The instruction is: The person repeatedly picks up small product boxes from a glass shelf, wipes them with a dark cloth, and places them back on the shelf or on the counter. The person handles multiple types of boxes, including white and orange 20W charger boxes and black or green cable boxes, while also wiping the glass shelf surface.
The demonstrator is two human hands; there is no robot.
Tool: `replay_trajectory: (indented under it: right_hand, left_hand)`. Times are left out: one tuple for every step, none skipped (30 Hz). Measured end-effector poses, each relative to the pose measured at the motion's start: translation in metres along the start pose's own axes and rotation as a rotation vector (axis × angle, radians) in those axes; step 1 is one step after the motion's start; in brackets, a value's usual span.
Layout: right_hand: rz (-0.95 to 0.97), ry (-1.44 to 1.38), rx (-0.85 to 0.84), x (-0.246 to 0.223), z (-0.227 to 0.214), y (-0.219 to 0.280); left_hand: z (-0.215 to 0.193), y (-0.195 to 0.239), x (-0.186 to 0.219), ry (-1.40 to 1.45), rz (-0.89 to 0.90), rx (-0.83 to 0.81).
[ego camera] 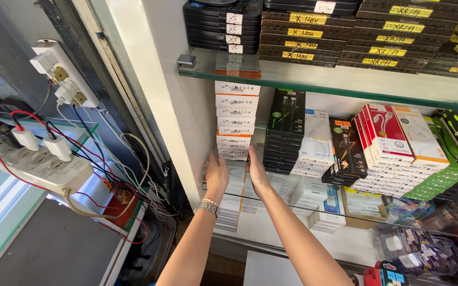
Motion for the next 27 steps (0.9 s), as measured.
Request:
replay_trajectory:
  right_hand:
    - [-0.011,0.030,0.028,-0.002,0.001,-0.002]
    - [0.002,0.015,0.011,-0.004,0.001,-0.003]
    - [0.015,0.001,-0.006,-0.006,0.002,-0.003]
    - [0.028,-0.013,-0.022,-0.007,0.002,-0.003]
    - [0.015,0.013,-0.027,-0.008,0.002,-0.002]
    - [0.002,0.040,-0.033,-0.010,0.002,0.000]
    - [-0.012,0.066,-0.038,-0.011,0.001,0.002]
    - [0.004,0.090,-0.037,-0.010,0.001,0.006]
    - [0.020,0.114,-0.036,-0.010,0.000,0.010]
    - [0.035,0.139,-0.036,-0.010,-0.001,0.013]
    - [0.042,0.156,-0.023,-0.010,-0.001,0.016]
    - [0.050,0.175,-0.011,-0.010,-0.002,0.020]
    - [0.058,0.193,0.000,-0.010,-0.002,0.022]
    - [0.061,0.192,-0.003,-0.009,-0.003,0.024]
    - [0.064,0.190,-0.006,-0.008,-0.003,0.026]
    - [0.066,0.188,-0.010,-0.007,-0.004,0.028]
    - [0.064,0.175,-0.015,-0.006,-0.005,0.030]
    - [0.061,0.163,-0.019,-0.006,-0.005,0.032]
    - [0.058,0.150,-0.023,-0.007,-0.006,0.034]
    - [0.063,0.162,-0.019,-0.010,-0.006,0.035]
    - [0.069,0.174,-0.015,-0.012,-0.006,0.037]
    - [0.079,0.186,-0.010,-0.014,-0.005,0.042]
    - [0.070,0.184,-0.024,-0.018,-0.003,0.045]
    - [0.066,0.183,-0.037,-0.022,-0.001,0.050]
    - [0.061,0.182,-0.051,-0.027,0.001,0.056]
    - [0.011,0.222,-0.038,-0.034,0.006,0.061]
    - [-0.040,0.261,-0.026,-0.042,0.010,0.067]
  left_hand:
    - [0.001,-0.002,0.002,-0.081,0.130,0.083]
    - [0.003,-0.004,0.003,0.070,0.088,0.030]
    - [0.004,-0.005,0.004,0.220,0.046,-0.024]
    - [0.005,-0.004,0.006,0.371,0.003,-0.080]
    - [0.005,-0.003,0.008,0.394,0.024,-0.084]
    - [0.003,-0.002,0.011,0.417,0.046,-0.086]
    - [0.001,0.000,0.014,0.439,0.068,-0.089]
    - [-0.001,0.005,0.016,0.462,0.053,-0.105]
    - [-0.004,0.012,0.017,0.484,0.038,-0.121]
    - [-0.006,0.017,0.020,0.508,0.023,-0.136]
    - [-0.008,0.022,0.023,0.516,0.047,-0.134]
    - [-0.009,0.028,0.025,0.525,0.070,-0.132]
    - [-0.011,0.032,0.027,0.534,0.093,-0.129]
    - [-0.012,0.035,0.027,0.530,0.068,-0.133]
    - [-0.013,0.037,0.027,0.525,0.043,-0.138]
    - [-0.014,0.039,0.026,0.520,0.018,-0.143]
    - [-0.014,0.041,0.024,0.524,-0.014,-0.146]
    - [-0.013,0.042,0.022,0.528,-0.045,-0.151]
    - [-0.013,0.042,0.021,0.531,-0.076,-0.156]
    - [-0.012,0.041,0.021,0.497,-0.035,-0.135]
    - [-0.011,0.041,0.020,0.462,0.007,-0.113]
    - [-0.011,0.042,0.020,0.427,0.045,-0.092]
    - [-0.010,0.042,0.019,0.462,0.037,-0.105]
    - [-0.010,0.045,0.018,0.497,0.026,-0.118]
    - [-0.011,0.047,0.018,0.532,0.014,-0.132]
    - [-0.013,0.048,0.021,0.519,0.038,-0.104]
    - [-0.015,0.048,0.025,0.507,0.061,-0.077]
Point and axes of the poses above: each hand's wrist, its own y-axis away from the middle knuckle, its own z-axis out of the palm, x = y × z, the point moved 1 cm from there along -y, towards the middle knuckle, and after that the axes turned 2 degrees about y, right-handed, at the moved point
